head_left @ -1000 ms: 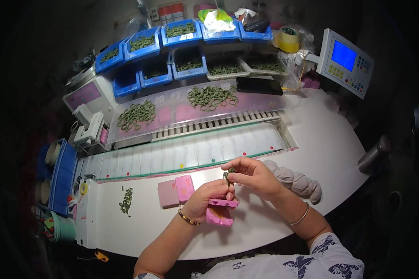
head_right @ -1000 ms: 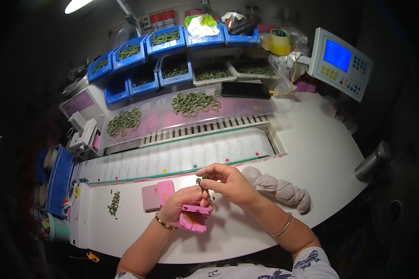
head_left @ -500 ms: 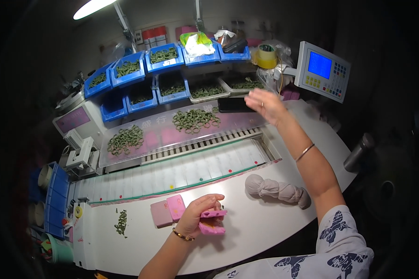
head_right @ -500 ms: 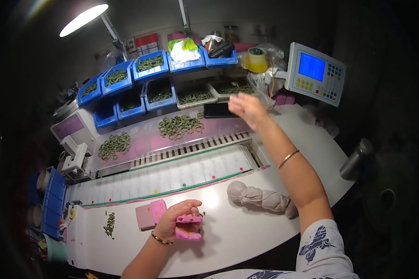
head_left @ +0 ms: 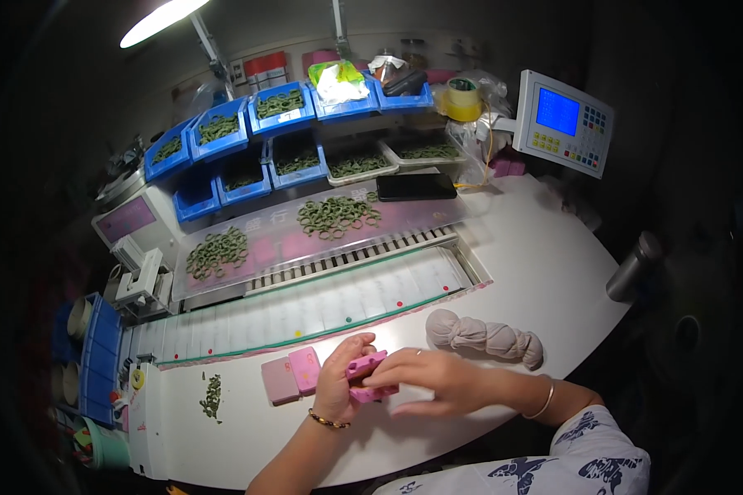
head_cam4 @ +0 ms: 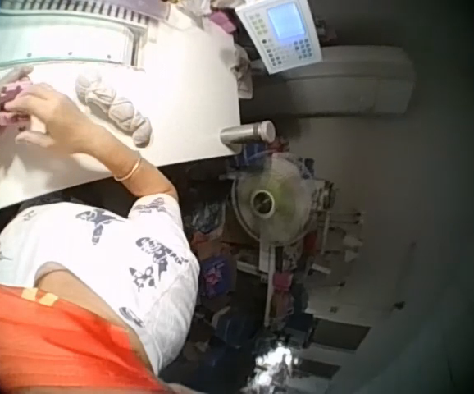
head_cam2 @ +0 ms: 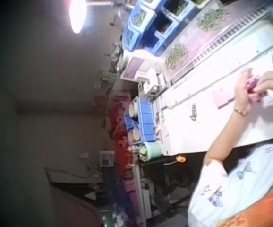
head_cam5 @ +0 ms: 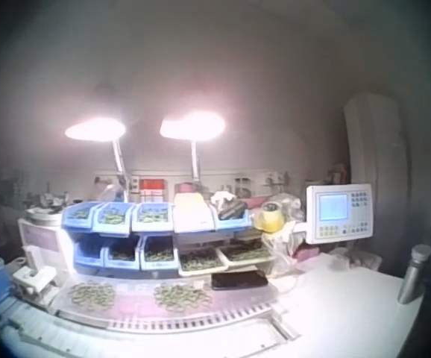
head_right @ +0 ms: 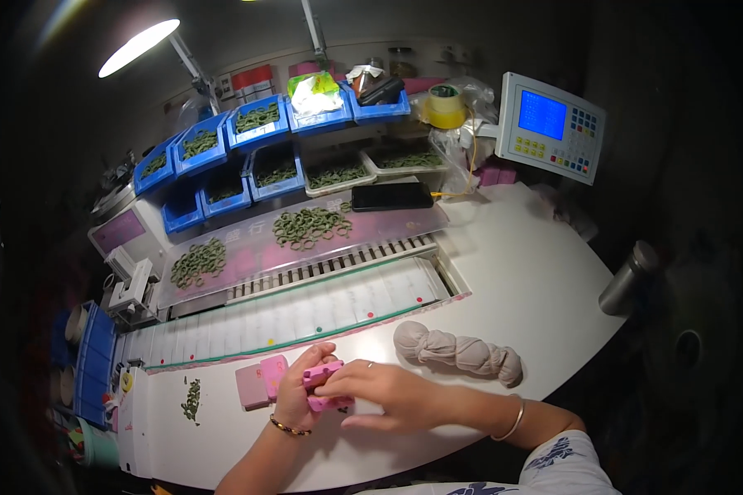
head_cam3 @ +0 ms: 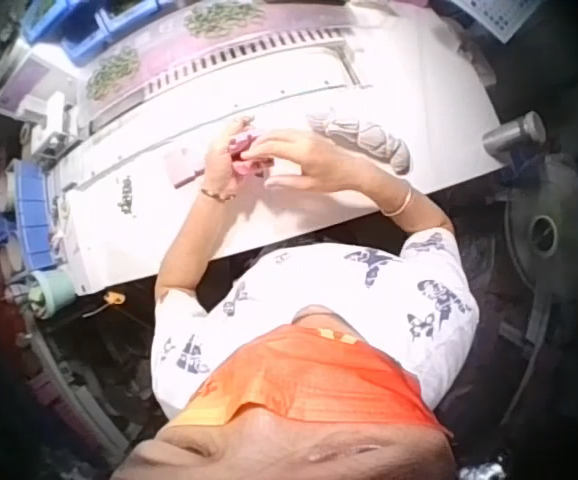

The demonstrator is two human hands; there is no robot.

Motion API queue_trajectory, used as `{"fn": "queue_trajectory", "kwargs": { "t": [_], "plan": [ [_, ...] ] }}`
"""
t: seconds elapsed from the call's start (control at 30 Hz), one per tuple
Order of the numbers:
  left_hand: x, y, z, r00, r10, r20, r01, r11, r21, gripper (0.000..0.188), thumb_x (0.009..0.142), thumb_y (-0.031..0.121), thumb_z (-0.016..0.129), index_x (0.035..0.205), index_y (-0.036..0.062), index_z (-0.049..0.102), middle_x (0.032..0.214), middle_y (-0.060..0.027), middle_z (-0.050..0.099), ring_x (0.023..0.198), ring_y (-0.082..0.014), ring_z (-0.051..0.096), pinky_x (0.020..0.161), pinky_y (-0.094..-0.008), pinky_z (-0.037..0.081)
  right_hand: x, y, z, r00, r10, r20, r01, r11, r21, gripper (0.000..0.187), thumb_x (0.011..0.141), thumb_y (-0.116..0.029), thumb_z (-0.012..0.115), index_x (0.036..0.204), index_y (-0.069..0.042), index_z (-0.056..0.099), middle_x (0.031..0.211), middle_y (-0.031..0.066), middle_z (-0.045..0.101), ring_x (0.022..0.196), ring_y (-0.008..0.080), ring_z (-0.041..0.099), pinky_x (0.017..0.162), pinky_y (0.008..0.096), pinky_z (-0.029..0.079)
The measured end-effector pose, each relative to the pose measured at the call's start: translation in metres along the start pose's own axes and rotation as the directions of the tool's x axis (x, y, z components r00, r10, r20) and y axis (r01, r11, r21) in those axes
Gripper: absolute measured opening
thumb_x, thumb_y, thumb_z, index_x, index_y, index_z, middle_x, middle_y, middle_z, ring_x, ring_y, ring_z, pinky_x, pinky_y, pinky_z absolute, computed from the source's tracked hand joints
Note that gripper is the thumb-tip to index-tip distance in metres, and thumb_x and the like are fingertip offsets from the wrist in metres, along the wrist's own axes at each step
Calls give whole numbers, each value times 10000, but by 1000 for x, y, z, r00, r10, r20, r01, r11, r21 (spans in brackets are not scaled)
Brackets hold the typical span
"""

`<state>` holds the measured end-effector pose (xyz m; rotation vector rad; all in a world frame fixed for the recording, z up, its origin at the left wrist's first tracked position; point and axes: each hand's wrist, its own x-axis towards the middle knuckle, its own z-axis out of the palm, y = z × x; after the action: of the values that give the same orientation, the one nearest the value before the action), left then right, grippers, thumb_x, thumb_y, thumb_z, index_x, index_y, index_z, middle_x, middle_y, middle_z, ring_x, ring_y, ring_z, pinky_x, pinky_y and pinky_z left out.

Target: The person assembles toy figures by hand, inserting small green leaf-shaped plastic parts into slots on pink and yellow plastic components and wiping the assembled pieces.

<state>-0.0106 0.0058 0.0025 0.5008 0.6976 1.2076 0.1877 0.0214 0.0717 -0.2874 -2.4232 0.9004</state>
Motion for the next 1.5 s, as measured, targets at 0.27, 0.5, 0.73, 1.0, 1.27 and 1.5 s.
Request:
{"fn": "queue_trajectory", "kwargs": {
  "t": [0.27, 0.5, 0.73, 1.0, 1.27, 1.5],
  "plan": [
    [-16, -14, 25, 1000, -25, 15, 26, 999, -45, 512, 1007, 457, 455, 1213, 0, 560, 1088, -105, 645, 951, -180, 623, 857, -317, 504, -11, 21, 25, 979, -40, -202, 9, 988, -154, 481, 710, 12, 649, 1187, -54, 634, 1080, 113, 662, 945, 292, 648, 787, 371, 517],
    [6, 1, 18, 989, -127, 80, 145, 950, -276, 693, 984, 632, 307, 1196, 3, 506, 918, -90, 569, 830, -205, 580, 768, -348, 516, -8, 15, 56, 937, -270, -223, 68, 764, -641, 375, 795, -73, 625, 1168, -63, 662, 1155, 85, 669, 1087, 213, 640, 873, 329, 501],
    [11, 2, 7, 999, -27, 18, 30, 972, -233, 738, 980, 659, 228, 1190, -2, 481, 814, -71, 536, 700, -198, 520, 638, -350, 475, -39, 0, 27, 959, -284, -14, 163, 589, -791, 439, 882, -170, 553, 1312, -89, 585, 1416, 65, 504, 1292, 203, 497, 1127, 421, 316],
    [-6, 4, 1, 997, 7, -79, -17, 991, -130, 733, 969, 669, 277, 1175, 9, 520, 808, -61, 578, 644, -180, 539, 585, -329, 476, -88, 37, -19, 853, 326, -408, -514, 383, -768, 572, 828, -289, 696, 1320, -46, 538, 1417, 225, 444, 1302, 375, 435, 1079, 490, 314],
    [-13, 6, 4, 990, 27, -141, -48, 988, -150, 722, 967, 642, 318, 1140, -24, 539, 763, -75, 584, 630, -192, 560, 569, -348, 493, -87, -16, -4, 912, 398, -98, -390, 767, -509, 772, 778, -270, 743, 1445, -87, 399, 1445, 198, 419, 1228, 340, 505, 978, 418, 407],
    [-20, -10, 13, 995, 37, -88, -46, 994, -94, 662, 1010, 561, 288, 1236, -19, 513, 883, -96, 595, 708, -199, 583, 576, -375, 541, -75, -14, -2, 908, 419, 4, -335, 730, -596, 604, 827, -136, 654, 1402, -90, 476, 1111, 115, 624, 936, 270, 632, 847, 362, 487]
  ]
}}
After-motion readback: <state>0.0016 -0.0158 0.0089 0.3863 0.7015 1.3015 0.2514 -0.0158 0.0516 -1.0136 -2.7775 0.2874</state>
